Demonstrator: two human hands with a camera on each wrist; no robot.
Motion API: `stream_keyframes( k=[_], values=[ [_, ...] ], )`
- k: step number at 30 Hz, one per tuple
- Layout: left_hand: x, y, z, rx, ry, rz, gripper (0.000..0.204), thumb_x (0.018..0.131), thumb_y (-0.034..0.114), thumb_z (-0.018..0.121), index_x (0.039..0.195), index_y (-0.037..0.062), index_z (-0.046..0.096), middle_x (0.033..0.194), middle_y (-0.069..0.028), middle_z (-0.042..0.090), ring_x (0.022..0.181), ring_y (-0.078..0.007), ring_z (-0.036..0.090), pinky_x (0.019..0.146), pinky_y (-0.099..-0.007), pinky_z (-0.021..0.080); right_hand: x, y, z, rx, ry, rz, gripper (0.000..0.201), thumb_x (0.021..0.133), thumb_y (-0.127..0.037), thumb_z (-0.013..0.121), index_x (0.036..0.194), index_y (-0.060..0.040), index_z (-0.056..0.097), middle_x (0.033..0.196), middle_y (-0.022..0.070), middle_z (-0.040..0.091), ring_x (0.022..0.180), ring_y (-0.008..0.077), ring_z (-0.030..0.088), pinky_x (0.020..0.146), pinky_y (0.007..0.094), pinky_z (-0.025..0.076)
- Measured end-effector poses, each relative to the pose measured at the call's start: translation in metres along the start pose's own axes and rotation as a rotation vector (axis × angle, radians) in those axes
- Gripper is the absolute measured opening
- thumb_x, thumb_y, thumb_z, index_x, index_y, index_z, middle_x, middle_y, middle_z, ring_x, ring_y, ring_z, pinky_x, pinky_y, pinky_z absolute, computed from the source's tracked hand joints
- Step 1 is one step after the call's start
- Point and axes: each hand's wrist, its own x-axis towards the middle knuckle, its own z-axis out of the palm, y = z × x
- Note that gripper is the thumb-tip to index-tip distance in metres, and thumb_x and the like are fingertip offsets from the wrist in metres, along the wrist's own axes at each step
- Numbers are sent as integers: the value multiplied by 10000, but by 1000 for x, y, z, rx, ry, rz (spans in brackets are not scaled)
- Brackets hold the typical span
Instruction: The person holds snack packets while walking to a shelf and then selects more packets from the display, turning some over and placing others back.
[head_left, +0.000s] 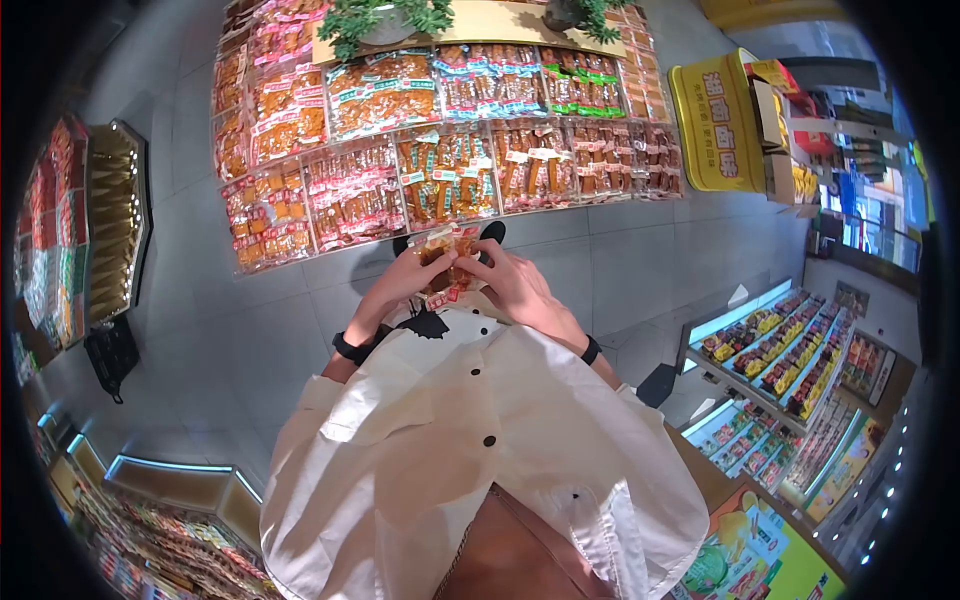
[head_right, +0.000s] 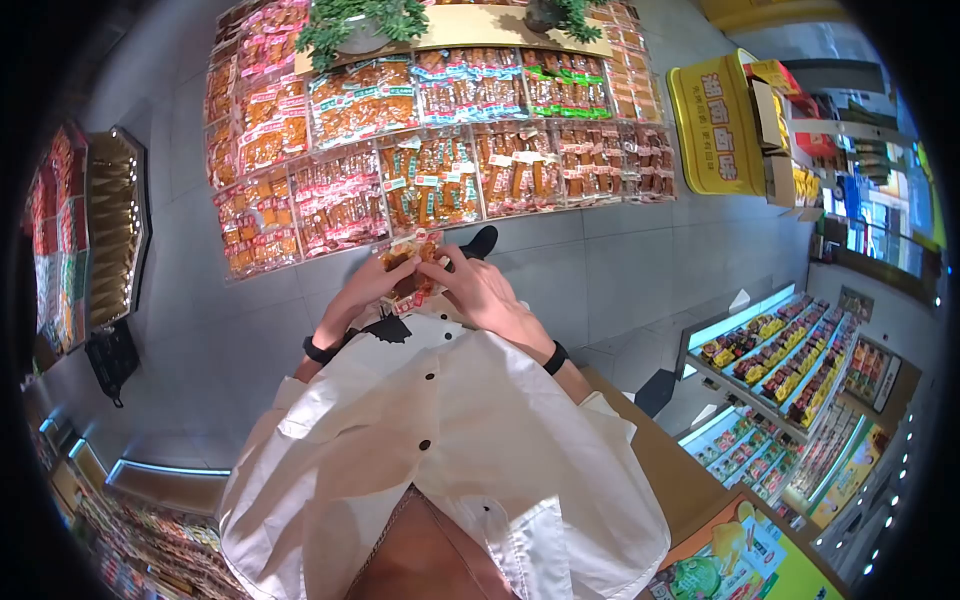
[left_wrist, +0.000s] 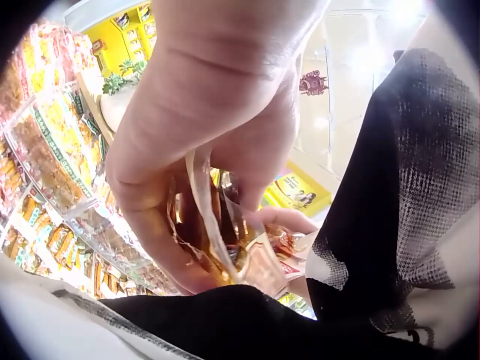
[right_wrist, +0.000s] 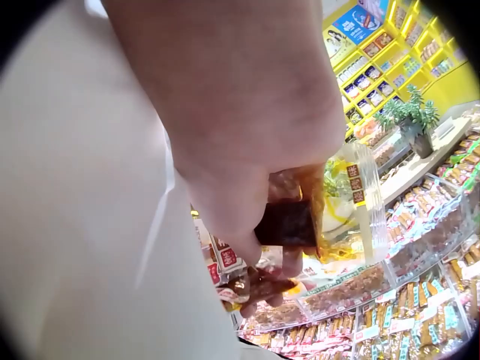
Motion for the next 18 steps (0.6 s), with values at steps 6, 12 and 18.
stream_keyframes(
  k=[6, 12, 18],
  values=[
    [0, 40, 10, -32, -104, 18, 425, 987, 386, 546, 1243, 48, 565, 1028, -4, 631, 880, -72, 556, 763, -251, 465, -18, 5, 7, -33, 126, -1, 717, 682, 18, 674, 1320, -284, 548, 1259, 86, 487, 801, 278, 626, 690, 384, 546],
    [13, 50, 22, 8, -92, 7, 417, 1009, 317, 513, 1330, 51, 499, 1195, -42, 601, 1073, -108, 540, 939, -279, 441, -33, 11, 6, 128, 351, -37, 701, 739, -69, 714, 1371, -233, 459, 1305, 80, 475, 813, 308, 647, 671, 383, 552],
    [33, 56, 56, 27, -70, -4, 419, 1023, 302, 480, 1358, 50, 486, 1239, -50, 586, 1109, -117, 527, 973, -288, 419, -56, 36, -15, 244, 388, 5, 586, 807, -121, 701, 1339, -201, 469, 1357, 79, 449, 872, 310, 655, 685, 399, 554]
  ],
)
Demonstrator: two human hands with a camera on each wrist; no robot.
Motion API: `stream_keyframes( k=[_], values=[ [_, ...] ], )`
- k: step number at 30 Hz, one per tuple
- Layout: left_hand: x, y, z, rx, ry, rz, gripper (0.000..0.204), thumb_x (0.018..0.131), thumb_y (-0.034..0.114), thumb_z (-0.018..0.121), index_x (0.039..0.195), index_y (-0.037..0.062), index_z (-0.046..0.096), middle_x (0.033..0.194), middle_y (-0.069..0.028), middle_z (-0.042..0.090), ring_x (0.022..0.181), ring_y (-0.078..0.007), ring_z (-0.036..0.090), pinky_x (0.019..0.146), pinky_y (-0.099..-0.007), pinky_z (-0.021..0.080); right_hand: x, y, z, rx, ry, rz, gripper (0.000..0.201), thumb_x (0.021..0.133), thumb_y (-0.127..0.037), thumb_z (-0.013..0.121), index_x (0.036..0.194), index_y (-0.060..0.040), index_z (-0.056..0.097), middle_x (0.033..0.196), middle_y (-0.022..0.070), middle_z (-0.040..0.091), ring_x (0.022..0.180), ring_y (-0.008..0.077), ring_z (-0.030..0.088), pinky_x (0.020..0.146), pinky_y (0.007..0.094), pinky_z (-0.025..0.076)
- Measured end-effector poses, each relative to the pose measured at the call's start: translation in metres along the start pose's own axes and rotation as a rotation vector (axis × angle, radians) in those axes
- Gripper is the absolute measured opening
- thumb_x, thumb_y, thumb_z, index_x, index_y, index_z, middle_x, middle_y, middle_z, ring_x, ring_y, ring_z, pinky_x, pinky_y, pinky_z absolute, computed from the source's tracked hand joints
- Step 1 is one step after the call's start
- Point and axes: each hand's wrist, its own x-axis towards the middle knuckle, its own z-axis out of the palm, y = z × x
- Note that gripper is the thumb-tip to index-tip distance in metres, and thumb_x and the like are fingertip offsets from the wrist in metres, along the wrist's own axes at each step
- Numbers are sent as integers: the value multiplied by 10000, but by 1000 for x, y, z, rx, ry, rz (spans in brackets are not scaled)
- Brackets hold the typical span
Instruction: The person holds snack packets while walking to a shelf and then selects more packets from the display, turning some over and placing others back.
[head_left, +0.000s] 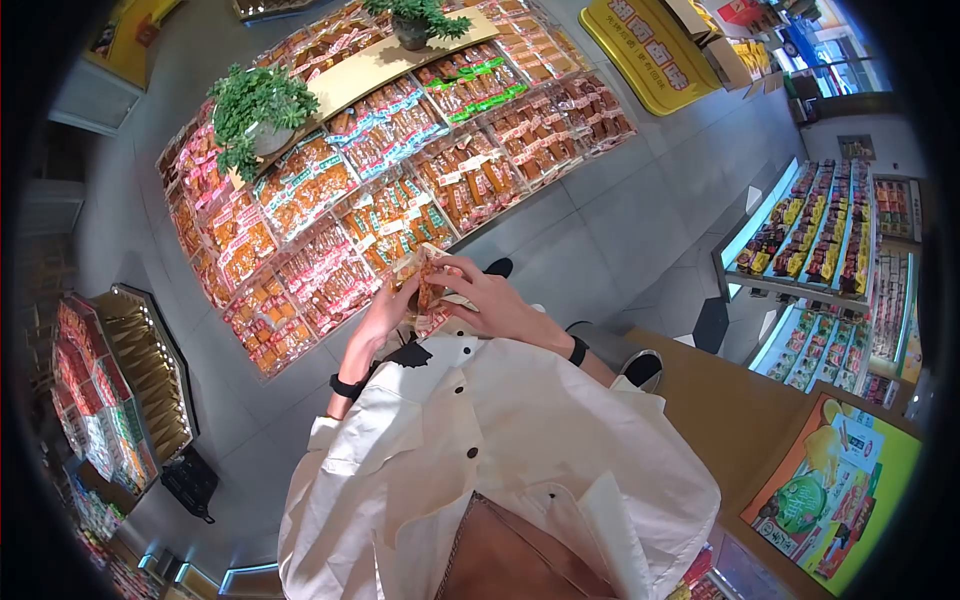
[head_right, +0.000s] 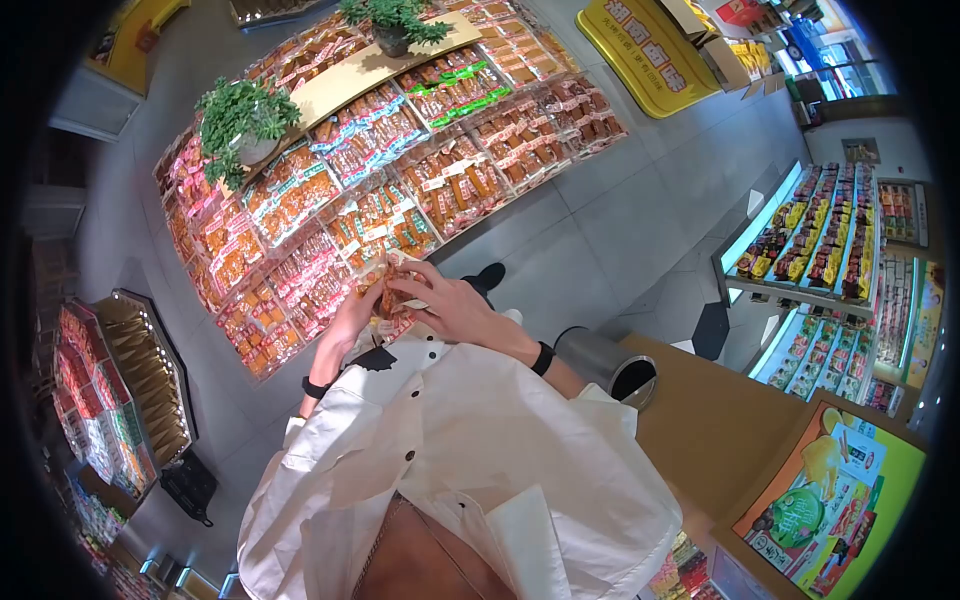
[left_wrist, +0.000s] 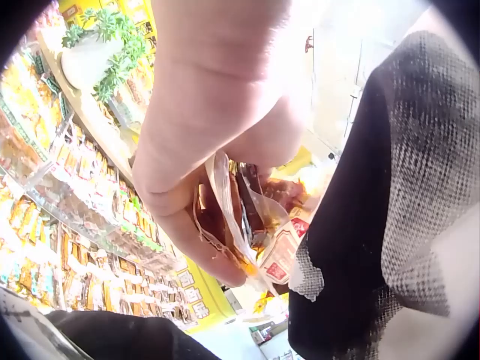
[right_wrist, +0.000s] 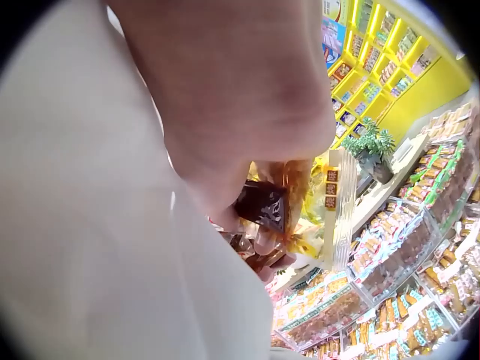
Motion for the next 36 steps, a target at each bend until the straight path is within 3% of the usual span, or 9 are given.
stream_keyframes(
  k=[7, 11, 16, 19, 21, 22, 30, 33, 36],
  values=[
    [39, 7, 55, -47, 11, -43, 469, 1050, 369, 376, 1321, 0, 477, 1214, -54, 578, 1079, -145, 538, 930, -290, 433, -30, 34, -47, 81, 110, 7, 533, 831, -130, 691, 1328, -205, 514, 1372, 65, 443, 927, 276, 648, 741, 375, 559],
    [64, 11, 88, 46, -114, 80, 446, 1006, 280, 532, 1373, 40, 450, 1220, -47, 579, 1049, -129, 557, 875, -277, 470, -57, 71, -67, 169, 190, 4, 480, 844, -131, 691, 1299, -195, 554, 1376, 64, 444, 930, 254, 645, 774, 351, 556],
    [97, 47, 158, 137, -224, -71, 403, 961, 221, 579, 1291, 9, 488, 1181, -89, 590, 1052, -158, 561, 915, -299, 456, -91, 120, -105, 315, 300, -20, 400, 849, -88, 680, 1233, -108, 569, 1342, 89, 464, 944, 234, 641, 770, 320, 546],
    [127, 50, 197, 203, -210, -67, 387, 928, 170, 591, 1266, 3, 503, 1168, -83, 594, 1048, -155, 560, 916, -296, 450, -120, 146, -120, 299, 539, 48, 282, 874, -76, 666, 1136, -31, 570, 1152, 97, 571, 873, 190, 644, 736, 290, 532],
    [143, 56, 226, 272, -266, 87, 409, 964, 224, 576, 1302, 7, 500, 1192, -58, 603, 1028, -135, 569, 902, -305, 462, -142, 154, -130, 988, 657, 504, 164, 908, -75, 644, 1041, -17, 567, 920, 55, 609, 778, 143, 627, 704, 266, 513],
    [150, 62, 240, 252, -304, 93, 426, 967, 220, 581, 1327, 17, 477, 1212, -49, 589, 1045, -125, 553, 902, -299, 461, -151, 157, -138, 1047, 733, 521, 109, 941, -105, 614, 1005, -28, 570, 810, 9, 596, 714, 108, 603, 677, 263, 506],
    [199, 87, 323, 277, -527, 45, 416, 941, 240, 644, 1275, 13, 541, 1109, -26, 643, 996, -103, 574, 879, -277, 477, -199, 183, -198, 1358, 1128, 570, 282, 990, -232, 546, 1147, 0, 577, 1028, 74, 625, 931, 139, 602, 864, 289, 493],
    [226, 83, 345, 356, -701, 123, 409, 944, 206, 638, 1289, 13, 537, 1173, -30, 621, 1030, -100, 554, 921, -287, 460, -196, 185, -217, 1410, 1040, 554, 338, 987, -212, 555, 1249, 0, 541, 1144, 86, 610, 1047, 130, 565, 938, 288, 455],
    [251, 80, 367, 362, -660, 175, 329, 927, 198, 658, 1190, 12, 591, 1026, -35, 663, 911, -108, 594, 836, -294, 490, -179, 202, -224, 1118, 1117, 482, 383, 984, -188, 563, 1312, -3, 495, 1181, 80, 592, 1072, 126, 558, 941, 283, 450]
  ],
)
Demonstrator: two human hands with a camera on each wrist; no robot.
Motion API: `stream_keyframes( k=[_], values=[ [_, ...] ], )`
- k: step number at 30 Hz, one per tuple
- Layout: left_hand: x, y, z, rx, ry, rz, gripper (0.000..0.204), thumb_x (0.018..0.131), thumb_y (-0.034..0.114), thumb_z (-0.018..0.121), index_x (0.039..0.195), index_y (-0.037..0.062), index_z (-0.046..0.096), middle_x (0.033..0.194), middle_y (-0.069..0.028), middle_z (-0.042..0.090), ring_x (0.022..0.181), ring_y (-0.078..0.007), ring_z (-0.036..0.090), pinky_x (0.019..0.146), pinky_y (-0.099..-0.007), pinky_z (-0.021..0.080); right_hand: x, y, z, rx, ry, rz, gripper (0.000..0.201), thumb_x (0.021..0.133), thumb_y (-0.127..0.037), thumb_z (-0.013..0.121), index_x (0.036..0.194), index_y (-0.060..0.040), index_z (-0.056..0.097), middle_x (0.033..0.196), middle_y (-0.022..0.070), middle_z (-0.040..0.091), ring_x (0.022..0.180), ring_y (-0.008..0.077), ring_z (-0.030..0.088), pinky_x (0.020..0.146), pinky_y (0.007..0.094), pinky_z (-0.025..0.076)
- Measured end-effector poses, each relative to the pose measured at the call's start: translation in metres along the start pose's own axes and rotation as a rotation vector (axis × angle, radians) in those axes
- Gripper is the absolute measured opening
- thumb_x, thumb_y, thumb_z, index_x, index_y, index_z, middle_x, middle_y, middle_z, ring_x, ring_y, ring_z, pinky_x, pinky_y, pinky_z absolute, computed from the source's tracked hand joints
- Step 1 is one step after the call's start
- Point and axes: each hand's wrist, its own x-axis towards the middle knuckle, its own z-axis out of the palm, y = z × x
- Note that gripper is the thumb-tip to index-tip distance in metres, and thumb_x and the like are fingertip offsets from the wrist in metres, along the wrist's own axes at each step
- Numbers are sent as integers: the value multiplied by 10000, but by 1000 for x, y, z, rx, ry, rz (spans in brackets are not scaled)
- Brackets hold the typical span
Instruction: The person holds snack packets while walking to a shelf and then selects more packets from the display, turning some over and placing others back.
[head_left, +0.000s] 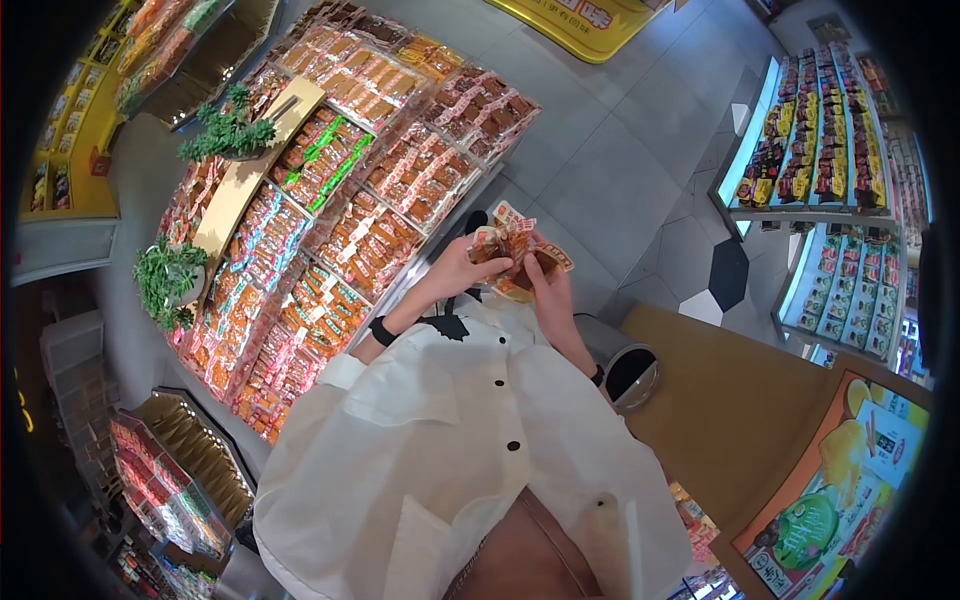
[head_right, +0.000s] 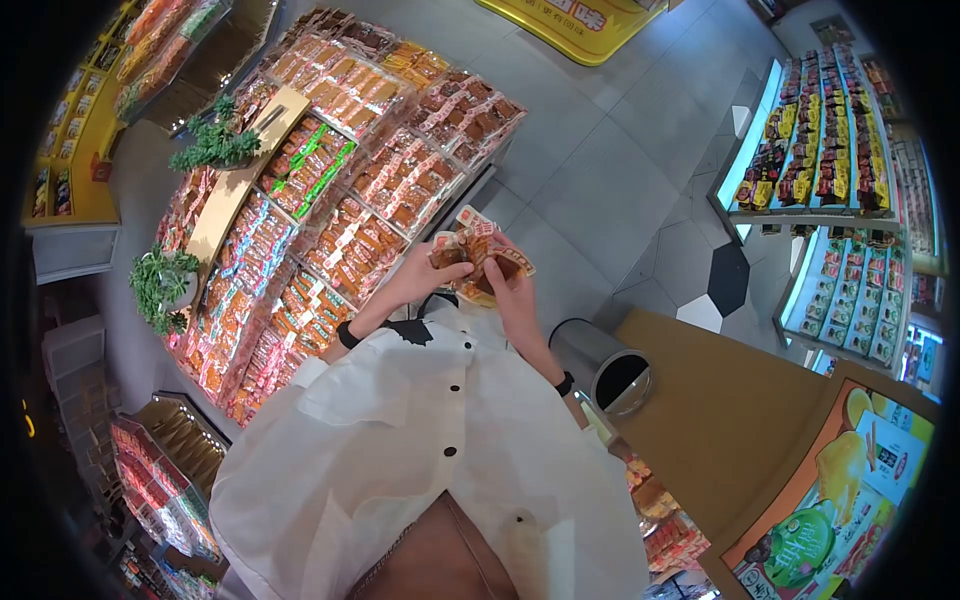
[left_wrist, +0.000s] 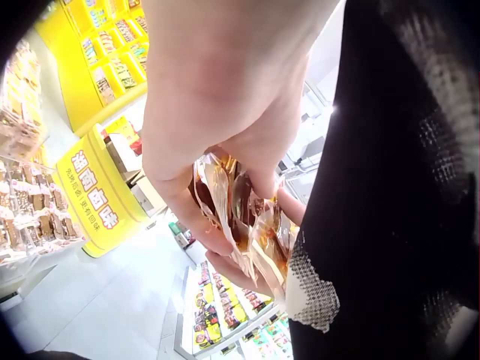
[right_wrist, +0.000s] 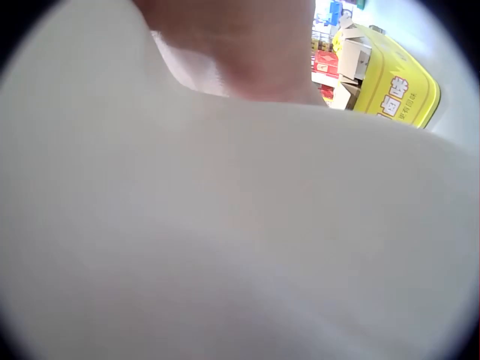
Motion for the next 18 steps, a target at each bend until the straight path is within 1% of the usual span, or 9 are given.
stream_keyframes(
  k=[2, 3, 5, 7, 9, 13, 15, 16, 18],
  values=[
    [20, 6, -3, 35, 65, -57, 315, 897, 213, 694, 1117, 3, 611, 910, -51, 679, 791, -131, 614, 754, -301, 506, 24, 9, -17, -121, 1, -57, 392, 984, -180, 565, 1322, 0, 481, 1184, 77, 587, 1082, 128, 554, 947, 279, 444],
    [32, 10, -4, 32, 64, -53, 315, 897, 213, 694, 1117, 3, 611, 910, -51, 679, 791, -131, 614, 754, -301, 506, 36, 5, -18, -238, -8, -116, 402, 983, -172, 566, 1331, 3, 467, 1187, 74, 581, 1091, 131, 551, 953, 275, 438],
    [59, 18, -7, 245, 223, 148, 362, 875, 230, 718, 1121, -11, 604, 914, -70, 684, 782, -137, 615, 755, -306, 507, 54, -7, -21, -251, -6, -62, 414, 985, -173, 561, 1343, 3, 451, 1204, 74, 574, 1096, 134, 551, 955, 275, 437],
    [83, 34, -14, 260, 221, 152, 405, 854, 253, 738, 1119, -21, 598, 926, -101, 693, 794, -154, 636, 768, -319, 511, 78, -18, -19, -266, -6, -5, 426, 988, -174, 556, 1355, 4, 434, 1221, 73, 568, 1100, 138, 551, 958, 275, 437],
    [108, 51, -19, 348, 236, 133, 410, 849, 264, 745, 1111, -19, 605, 945, -124, 698, 832, -172, 654, 789, -330, 512, 107, -30, -17, -235, 120, -46, 437, 985, -160, 557, 1366, 3, 420, 1243, 72, 567, 1094, 133, 551, 951, 271, 439],
    [160, 49, -41, 165, 221, 87, 444, 840, 271, 755, 1143, -13, 598, 974, -137, 698, 863, -184, 662, 806, -335, 514, 162, -65, -13, -160, 96, -55, 418, 975, -144, 572, 1344, 9, 449, 1195, 60, 593, 1041, 124, 573, 926, 275, 459],
    [184, 47, -52, 89, 231, 124, 445, 841, 267, 753, 1159, 1, 592, 1002, -124, 689, 877, -175, 644, 828, -324, 504, 192, -77, -22, -173, 65, 114, 256, 968, -186, 593, 1159, -17, 575, 1036, 43, 645, 937, 107, 612, 845, 276, 502],
    [195, 46, -56, 88, 254, 137, 452, 844, 262, 750, 1177, 4, 585, 1023, -120, 687, 890, -172, 642, 838, -321, 500, 207, -78, -25, -198, 67, 104, 240, 965, -183, 596, 1146, -25, 586, 984, 31, 657, 872, 106, 628, 807, 275, 517],
    [210, 51, -67, 76, 300, 150, 460, 846, 257, 747, 1194, 8, 577, 1044, -117, 685, 903, -168, 640, 849, -317, 497, 228, -84, -27, -203, 35, 141, 240, 964, -182, 598, 1146, -24, 585, 986, 31, 656, 875, 108, 629, 803, 275, 518]
  ],
)
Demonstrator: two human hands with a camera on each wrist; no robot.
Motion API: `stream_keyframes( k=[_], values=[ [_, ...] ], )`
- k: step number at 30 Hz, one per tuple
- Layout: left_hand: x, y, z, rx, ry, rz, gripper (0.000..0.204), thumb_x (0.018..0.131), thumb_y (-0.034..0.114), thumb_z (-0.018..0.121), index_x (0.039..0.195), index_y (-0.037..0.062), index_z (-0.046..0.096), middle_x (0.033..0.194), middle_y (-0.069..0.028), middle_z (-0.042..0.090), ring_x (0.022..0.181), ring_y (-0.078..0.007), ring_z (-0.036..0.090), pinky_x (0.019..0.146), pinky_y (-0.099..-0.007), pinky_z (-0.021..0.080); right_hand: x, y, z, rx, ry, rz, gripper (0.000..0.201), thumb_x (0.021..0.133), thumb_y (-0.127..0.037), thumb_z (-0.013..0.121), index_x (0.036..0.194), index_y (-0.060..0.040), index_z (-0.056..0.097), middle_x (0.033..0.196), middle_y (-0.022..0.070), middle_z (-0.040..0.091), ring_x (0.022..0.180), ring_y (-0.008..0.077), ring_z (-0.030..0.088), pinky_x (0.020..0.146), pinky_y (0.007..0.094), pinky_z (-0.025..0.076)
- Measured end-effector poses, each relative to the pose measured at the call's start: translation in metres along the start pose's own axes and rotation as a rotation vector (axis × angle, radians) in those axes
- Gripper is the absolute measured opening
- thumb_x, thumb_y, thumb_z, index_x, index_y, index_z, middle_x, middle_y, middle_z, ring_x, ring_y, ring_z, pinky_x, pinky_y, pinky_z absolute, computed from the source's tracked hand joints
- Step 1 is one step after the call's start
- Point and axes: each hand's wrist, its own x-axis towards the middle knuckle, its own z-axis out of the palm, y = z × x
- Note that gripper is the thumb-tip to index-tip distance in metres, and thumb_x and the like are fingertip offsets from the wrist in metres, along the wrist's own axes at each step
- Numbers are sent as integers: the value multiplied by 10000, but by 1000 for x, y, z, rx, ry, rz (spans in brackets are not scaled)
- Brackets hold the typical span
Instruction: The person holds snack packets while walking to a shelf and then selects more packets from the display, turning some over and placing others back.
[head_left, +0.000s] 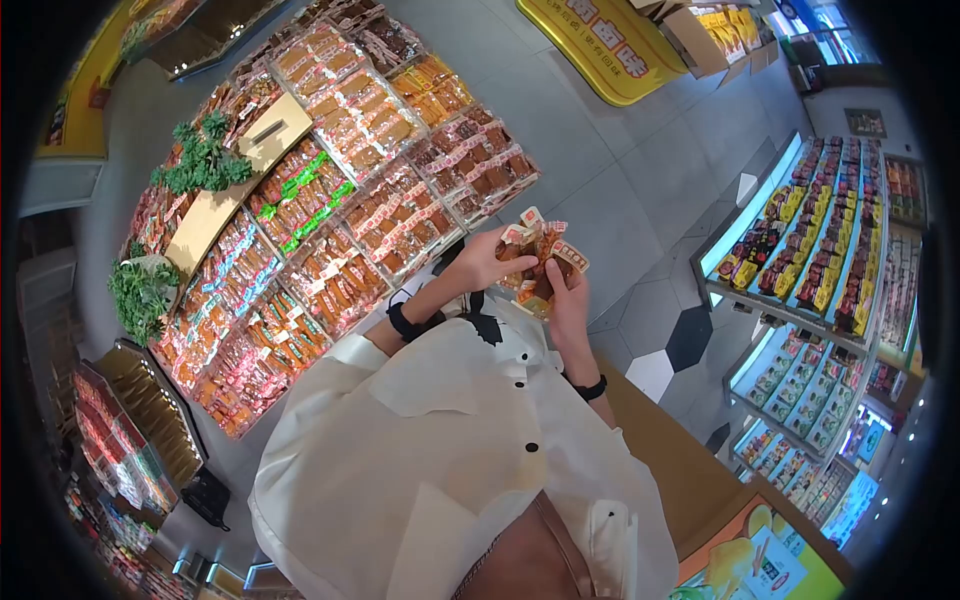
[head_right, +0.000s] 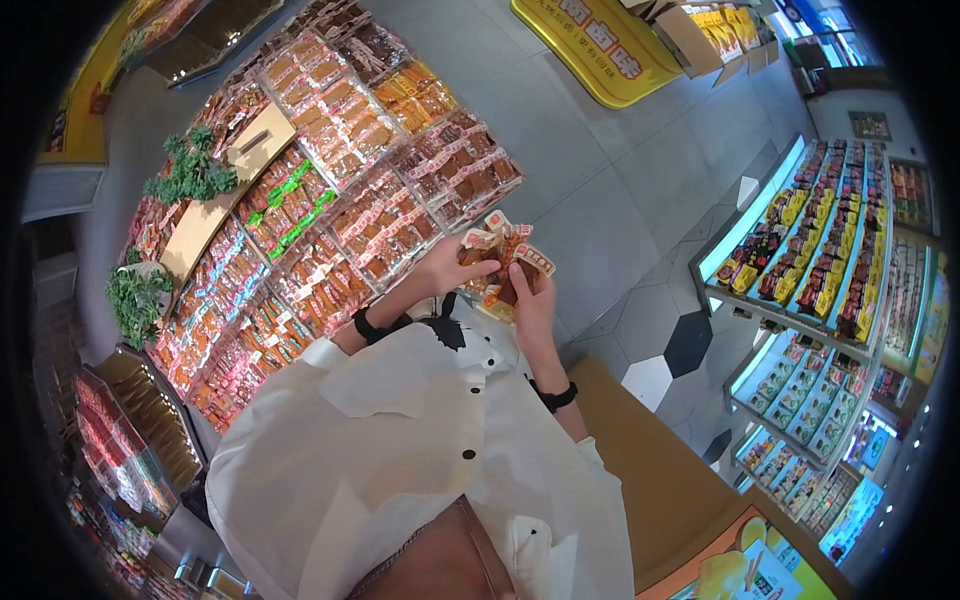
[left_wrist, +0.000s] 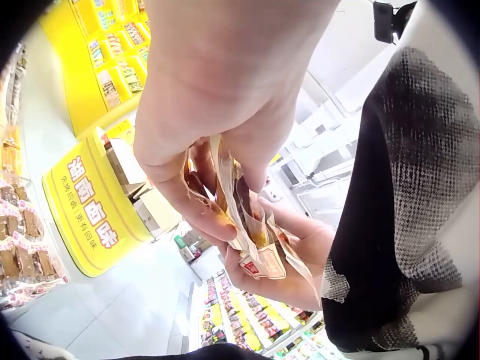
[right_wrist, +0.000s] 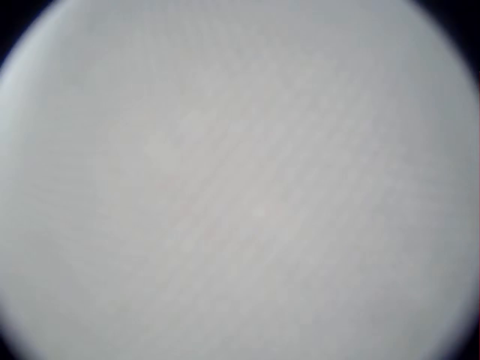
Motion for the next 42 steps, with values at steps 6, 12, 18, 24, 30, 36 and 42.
stream_keyframes(
  k=[6, 12, 18, 24, 30, 36, 42],
  values=[
    [57, 8, -12, -74, -5, 0, 487, 823, 234, 766, 1217, 19, 575, 1080, -102, 685, 964, -170, 650, 894, -312, 499, 52, -22, -3, 15, 64, 79, 289, 935, -107, 631, 1197, -2, 570, 1054, 40, 646, 914, 111, 616, 839, 267, 500],
    [95, 10, -14, -37, -14, -58, 495, 823, 242, 772, 1218, 17, 574, 1085, -105, 685, 986, -169, 646, 892, -325, 504, 89, -44, -8, 91, -48, 264, 302, 926, -102, 643, 1200, -15, 553, 1094, 50, 624, 954, 111, 602, 825, 285, 512],
    [146, 21, 5, 161, 8, -21, 425, 888, 321, 691, 1187, 36, 588, 1037, -147, 691, 929, -255, 674, 843, -350, 512, 131, -55, -31, 130, -88, 200, 352, 938, -135, 637, 1244, -15, 511, 1107, 34, 594, 971, 104, 569, 861, 275, 479],
    [203, 25, 38, 157, 111, 23, 319, 957, 268, 581, 1157, 20, 561, 914, -164, 666, 810, -250, 645, 752, -358, 498, 206, -80, -76, 104, -282, 209, 470, 976, -234, 584, 1368, -48, 403, 1280, 67, 532, 1178, 172, 516, 1009, 361, 425],
    [270, 64, 98, 193, 183, -23, 335, 926, 204, 605, 1186, 4, 540, 1029, -152, 654, 905, -233, 641, 813, -358, 501, 288, -134, -151, 34, -410, 317, 453, 982, -248, 563, 1360, -54, 405, 1275, 69, 535, 1152, 185, 546, 959, 363, 472],
    [354, 70, 154, 135, 223, -58, 374, 901, 145, 638, 1227, 12, 513, 1123, -135, 633, 1016, -212, 623, 910, -343, 489, 367, -186, -220, 30, -538, 405, 423, 963, -232, 592, 1316, -49, 447, 1234, 79, 552, 1113, 186, 571, 939, 361, 487],
    [403, 82, 161, -31, 231, -107, 341, 924, 112, 609, 1229, 10, 494, 1136, -106, 627, 1052, -156, 591, 935, -325, 480, 428, -219, -244, -108, -729, 377, 408, 956, -228, 601, 1294, -45, 463, 1222, 80, 563, 1111, 189, 576, 916, 352, 504]
  ],
)
